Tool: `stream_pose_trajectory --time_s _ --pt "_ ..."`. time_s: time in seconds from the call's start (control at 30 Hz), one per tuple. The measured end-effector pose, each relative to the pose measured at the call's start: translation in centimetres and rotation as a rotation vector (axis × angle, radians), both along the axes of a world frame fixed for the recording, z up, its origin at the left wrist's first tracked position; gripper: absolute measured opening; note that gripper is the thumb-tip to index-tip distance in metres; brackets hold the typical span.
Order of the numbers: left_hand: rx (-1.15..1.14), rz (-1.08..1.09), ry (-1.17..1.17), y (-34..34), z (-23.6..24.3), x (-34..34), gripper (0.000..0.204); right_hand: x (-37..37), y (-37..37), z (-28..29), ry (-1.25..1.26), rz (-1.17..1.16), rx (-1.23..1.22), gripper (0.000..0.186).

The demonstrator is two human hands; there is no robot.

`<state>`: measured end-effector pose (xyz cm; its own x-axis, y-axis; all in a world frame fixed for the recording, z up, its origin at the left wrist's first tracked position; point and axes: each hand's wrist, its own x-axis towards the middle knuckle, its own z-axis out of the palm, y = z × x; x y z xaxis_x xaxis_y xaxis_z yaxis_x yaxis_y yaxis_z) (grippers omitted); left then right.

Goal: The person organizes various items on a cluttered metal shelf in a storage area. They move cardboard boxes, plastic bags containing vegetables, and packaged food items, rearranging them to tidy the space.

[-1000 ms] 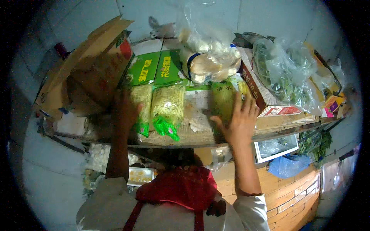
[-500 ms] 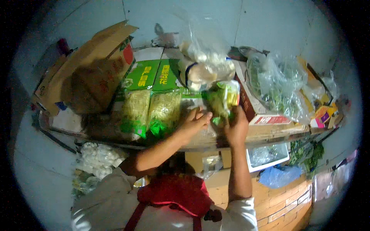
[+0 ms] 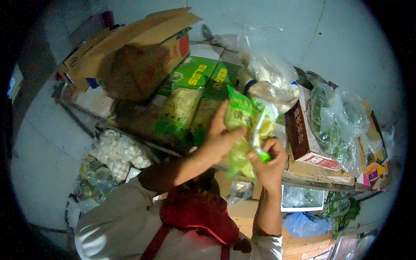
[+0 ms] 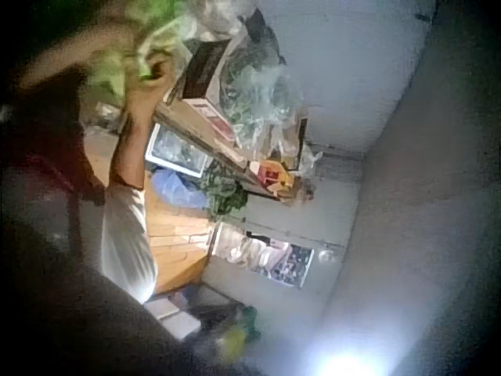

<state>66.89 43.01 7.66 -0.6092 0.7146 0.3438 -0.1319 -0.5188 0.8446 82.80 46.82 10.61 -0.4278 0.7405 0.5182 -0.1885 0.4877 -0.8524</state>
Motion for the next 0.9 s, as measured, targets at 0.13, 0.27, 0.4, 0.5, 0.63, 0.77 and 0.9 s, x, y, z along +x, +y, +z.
stream_pose_trajectory --time_s 0.13,0.27,0.4,0.5,0.63,0.77,0.9 --pt "-0.005 -0.078 -0.072 -4.4 6.3 -8.8 0.058 -4.7 1.0 3.6 0.329 -0.151 -0.101 0.041" --pt "-0.129 0.093 0.295 -5.7 4.9 -18.9 0.060 -10.9 -0.3 4.2 0.099 -0.271 0.664 0.031" --pt "-0.392 0.299 0.853 -6.2 1.0 -24.5 0.068 -16.6 -1.8 1.5 -0.614 -0.070 0.905 0.030" --pt "-0.668 0.362 1.092 -7.1 1.3 -22.4 0.070 -17.0 -1.9 -1.4 -0.673 0.066 0.771 0.036" --pt "-0.634 0.515 1.090 -8.0 0.4 -22.3 0.084 -12.9 -1.6 -1.5 -0.398 0.084 0.798 0.061" --pt "-0.875 0.466 0.805 -8.6 0.6 -22.2 0.091 -10.8 0.6 -3.3 -0.330 -0.281 0.512 0.090" --pt "-0.761 0.268 0.700 -7.7 1.4 -21.9 0.096 -13.3 2.5 -4.4 -0.477 -0.014 -0.068 0.097"
